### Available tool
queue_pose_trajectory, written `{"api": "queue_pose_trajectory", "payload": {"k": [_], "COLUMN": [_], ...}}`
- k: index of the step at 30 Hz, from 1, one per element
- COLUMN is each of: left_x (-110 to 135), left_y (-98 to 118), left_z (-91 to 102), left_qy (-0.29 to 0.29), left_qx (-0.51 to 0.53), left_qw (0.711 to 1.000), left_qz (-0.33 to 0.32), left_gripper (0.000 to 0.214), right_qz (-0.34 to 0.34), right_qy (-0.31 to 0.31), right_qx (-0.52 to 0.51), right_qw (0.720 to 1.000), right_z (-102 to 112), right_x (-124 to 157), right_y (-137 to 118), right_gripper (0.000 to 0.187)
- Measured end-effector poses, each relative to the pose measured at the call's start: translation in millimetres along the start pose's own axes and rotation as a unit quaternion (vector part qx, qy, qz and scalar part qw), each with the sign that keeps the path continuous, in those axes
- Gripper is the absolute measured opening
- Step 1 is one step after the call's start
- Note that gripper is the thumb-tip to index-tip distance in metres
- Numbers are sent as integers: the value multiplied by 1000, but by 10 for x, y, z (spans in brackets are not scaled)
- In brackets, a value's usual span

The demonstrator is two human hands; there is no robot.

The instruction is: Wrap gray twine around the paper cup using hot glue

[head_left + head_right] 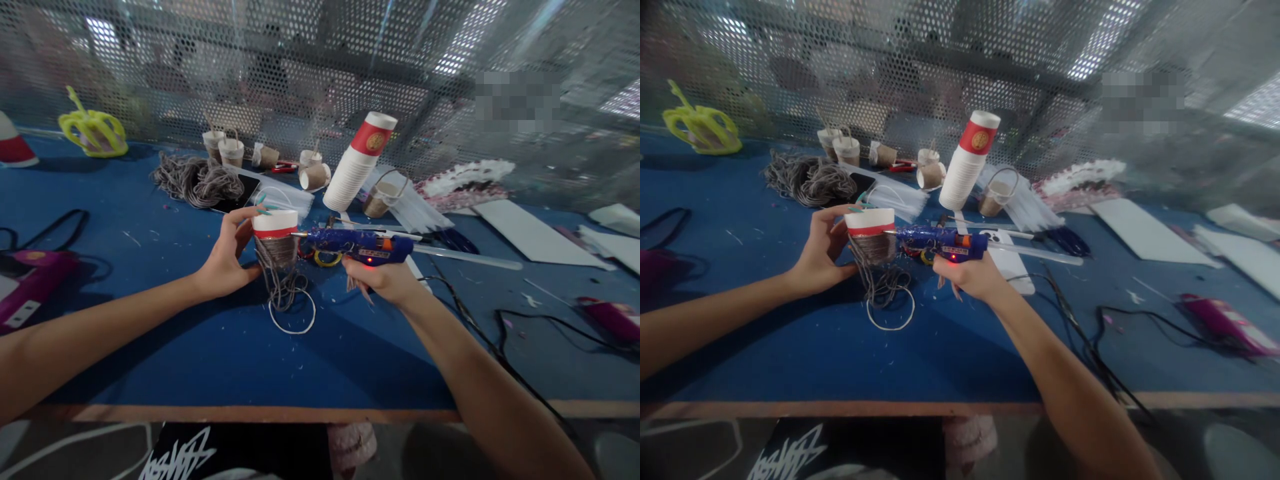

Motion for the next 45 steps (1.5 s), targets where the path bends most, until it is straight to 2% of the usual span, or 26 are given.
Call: {"api": "queue_pose_trajectory", "payload": {"k": [21,38,45], "left_x": [15,7,-2], "left_y": [-13,8,15], "left_z": [3,16,12], "left_qy": [10,7,14], "left_qx": [-10,-14,-10], "left_qw": [1000,1000,1000], "left_qz": [-15,-12,-23], "left_gripper": [73,75,73], "right_qz": [-42,-17,-43], "right_qy": [-7,4,12], "right_qx": [-48,-23,-26], "right_qw": [998,1000,999], "right_z": [25,47,42], "right_x": [7,12,9], "right_y": [41,58,73], "right_gripper": [18,31,31]}}
Point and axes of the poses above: each hand's wrist, its own x-axis away from the middle knuckle, its own z-axis out of the back of the hand, y = z × x, the point moved 3 cm from there along -x, towards the middle knuckle, and after that the axes turned 3 degrees about -y, right-handed, at the moved point
